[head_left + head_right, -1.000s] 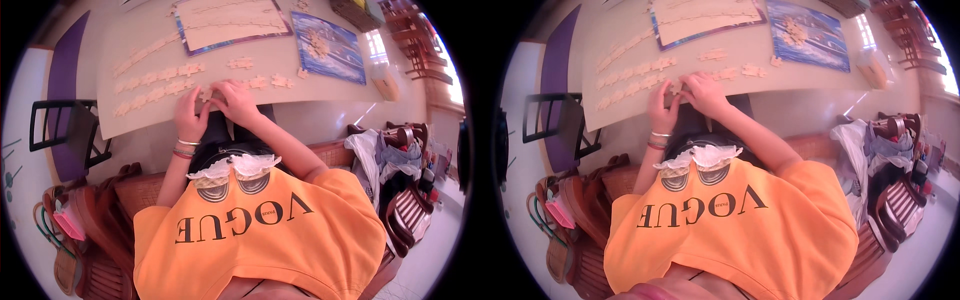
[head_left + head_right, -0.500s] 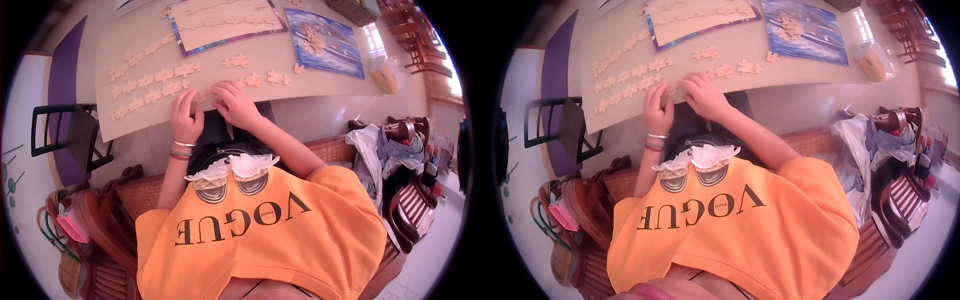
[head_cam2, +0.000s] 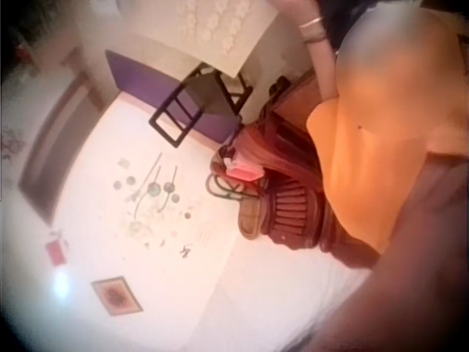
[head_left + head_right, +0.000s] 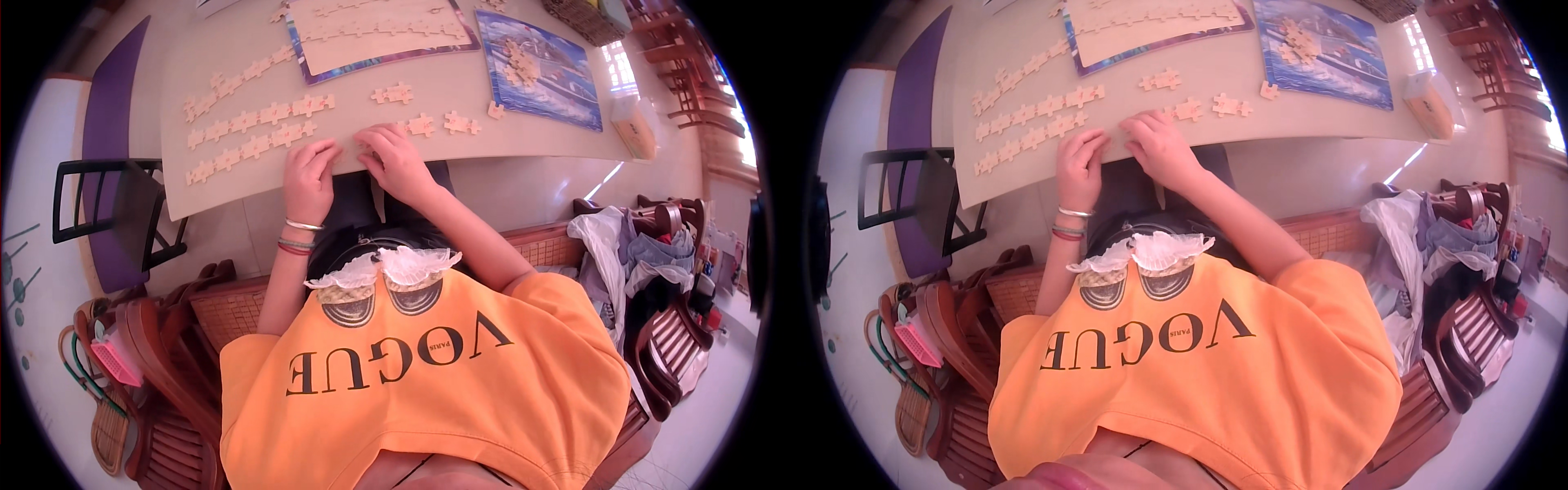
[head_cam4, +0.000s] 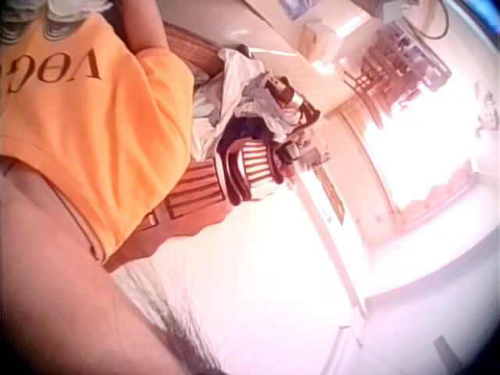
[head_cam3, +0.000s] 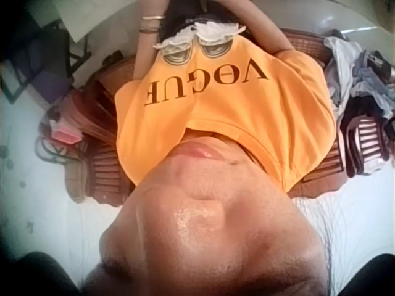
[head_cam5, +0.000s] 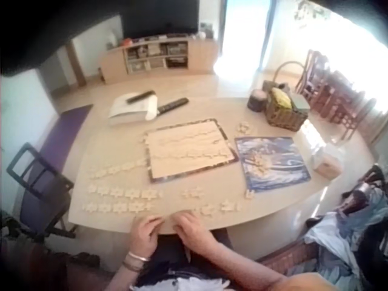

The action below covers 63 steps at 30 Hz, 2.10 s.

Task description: The person assembles a wooden puzzle on a table by hand, picking up pieces and fitting them together within a frame.

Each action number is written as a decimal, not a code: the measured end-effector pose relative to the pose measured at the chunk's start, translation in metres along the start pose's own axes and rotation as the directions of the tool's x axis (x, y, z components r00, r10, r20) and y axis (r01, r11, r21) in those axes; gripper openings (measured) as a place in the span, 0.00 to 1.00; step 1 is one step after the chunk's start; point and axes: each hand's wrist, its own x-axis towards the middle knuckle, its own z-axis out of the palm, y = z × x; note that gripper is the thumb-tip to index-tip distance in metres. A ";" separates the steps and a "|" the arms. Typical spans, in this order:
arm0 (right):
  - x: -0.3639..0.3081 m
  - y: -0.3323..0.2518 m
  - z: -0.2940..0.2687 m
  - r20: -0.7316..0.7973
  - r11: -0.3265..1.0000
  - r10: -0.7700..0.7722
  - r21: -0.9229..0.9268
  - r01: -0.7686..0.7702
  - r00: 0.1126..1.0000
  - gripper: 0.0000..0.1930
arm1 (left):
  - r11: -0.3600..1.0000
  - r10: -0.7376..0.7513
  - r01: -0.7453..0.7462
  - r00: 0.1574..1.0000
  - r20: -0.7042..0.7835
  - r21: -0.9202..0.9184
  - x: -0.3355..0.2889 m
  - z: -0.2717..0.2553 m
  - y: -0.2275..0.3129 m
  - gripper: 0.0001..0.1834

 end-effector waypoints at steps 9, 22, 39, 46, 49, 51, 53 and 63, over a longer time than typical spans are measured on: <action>-0.004 -0.009 -0.013 0.034 0.999 0.028 0.023 -0.029 0.999 0.23 | 0.995 -0.056 0.054 0.998 -0.027 -0.086 0.000 -0.007 0.008 0.26; -0.009 -0.009 -0.015 0.081 0.999 -0.003 -0.049 0.007 0.997 0.25 | 1.000 -0.001 0.002 1.000 0.028 -0.024 -0.004 -0.005 0.006 0.27; 0.002 -0.003 -0.009 -0.020 0.976 0.203 0.088 -0.200 0.979 0.11 | 0.999 0.017 -0.015 0.998 0.055 -0.039 -0.002 -0.007 0.005 0.29; 0.010 -0.007 -0.017 0.093 0.930 0.317 0.162 -0.329 0.944 0.11 | 0.999 0.023 -0.021 0.999 0.049 -0.047 -0.002 -0.006 0.004 0.29; 0.010 -0.006 -0.016 0.111 0.924 0.336 0.155 -0.350 0.935 0.10 | 0.999 0.019 -0.017 0.999 0.051 -0.047 -0.002 -0.006 0.004 0.28; 0.010 -0.004 -0.014 0.106 0.932 0.317 0.146 -0.330 0.942 0.09 | 0.999 0.019 -0.017 0.998 0.054 -0.034 -0.002 -0.007 0.005 0.28; 0.012 -0.005 -0.019 0.127 0.943 0.290 0.129 -0.306 0.949 0.09 | 0.999 0.020 -0.018 0.998 0.053 -0.035 -0.002 -0.007 0.005 0.28; 0.000 -0.006 -0.012 0.102 0.978 -0.144 -0.134 0.157 0.984 0.12 | 0.999 0.006 -0.004 0.999 0.051 -0.038 -0.002 -0.006 0.004 0.28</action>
